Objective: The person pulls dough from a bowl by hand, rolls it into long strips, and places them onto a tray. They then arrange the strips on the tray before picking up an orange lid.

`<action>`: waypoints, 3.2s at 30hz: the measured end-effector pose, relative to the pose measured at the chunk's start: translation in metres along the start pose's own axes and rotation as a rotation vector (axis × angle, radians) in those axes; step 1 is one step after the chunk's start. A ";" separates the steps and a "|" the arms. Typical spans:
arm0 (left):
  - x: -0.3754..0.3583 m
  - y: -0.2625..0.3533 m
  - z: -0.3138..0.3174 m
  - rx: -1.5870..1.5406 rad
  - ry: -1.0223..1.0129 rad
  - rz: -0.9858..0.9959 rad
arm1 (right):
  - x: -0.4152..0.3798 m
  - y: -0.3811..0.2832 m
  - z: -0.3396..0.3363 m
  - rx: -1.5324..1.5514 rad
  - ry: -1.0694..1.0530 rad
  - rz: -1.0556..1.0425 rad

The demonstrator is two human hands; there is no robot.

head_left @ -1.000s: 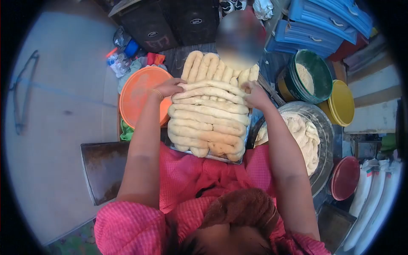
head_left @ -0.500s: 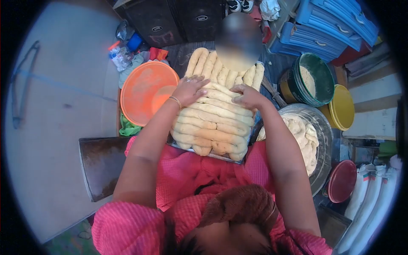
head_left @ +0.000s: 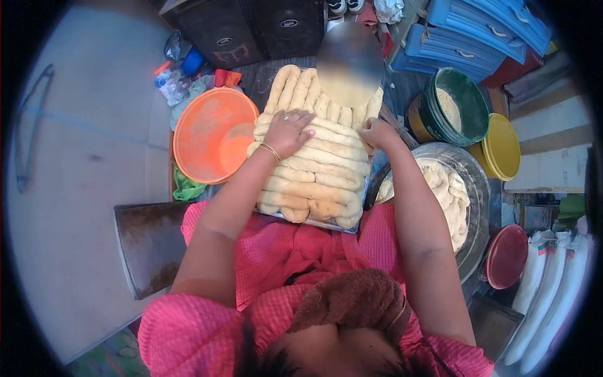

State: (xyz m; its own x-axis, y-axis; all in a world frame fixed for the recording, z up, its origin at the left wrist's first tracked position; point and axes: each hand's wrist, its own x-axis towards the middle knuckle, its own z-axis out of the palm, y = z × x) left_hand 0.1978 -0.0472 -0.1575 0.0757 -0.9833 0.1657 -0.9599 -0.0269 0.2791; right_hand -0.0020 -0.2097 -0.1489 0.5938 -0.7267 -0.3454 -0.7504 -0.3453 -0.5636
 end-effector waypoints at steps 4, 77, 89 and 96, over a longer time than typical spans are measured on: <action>-0.002 0.010 -0.026 -0.091 -0.177 -0.191 | -0.002 0.003 -0.004 0.103 -0.112 -0.019; 0.089 0.367 0.103 0.163 -0.606 0.033 | -0.243 0.379 0.092 -0.056 0.753 0.765; 0.085 0.393 0.106 0.166 -0.847 0.216 | -0.047 0.355 0.044 -0.075 0.366 0.408; 0.088 0.373 0.105 0.107 -0.721 0.195 | -0.006 0.369 0.080 -0.241 0.485 0.419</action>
State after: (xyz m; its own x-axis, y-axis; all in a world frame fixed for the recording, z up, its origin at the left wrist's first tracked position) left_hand -0.1821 -0.1629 -0.1378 -0.2581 -0.8455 -0.4674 -0.9617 0.1784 0.2083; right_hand -0.2588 -0.2853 -0.4150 0.0841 -0.9923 -0.0913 -0.9655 -0.0585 -0.2537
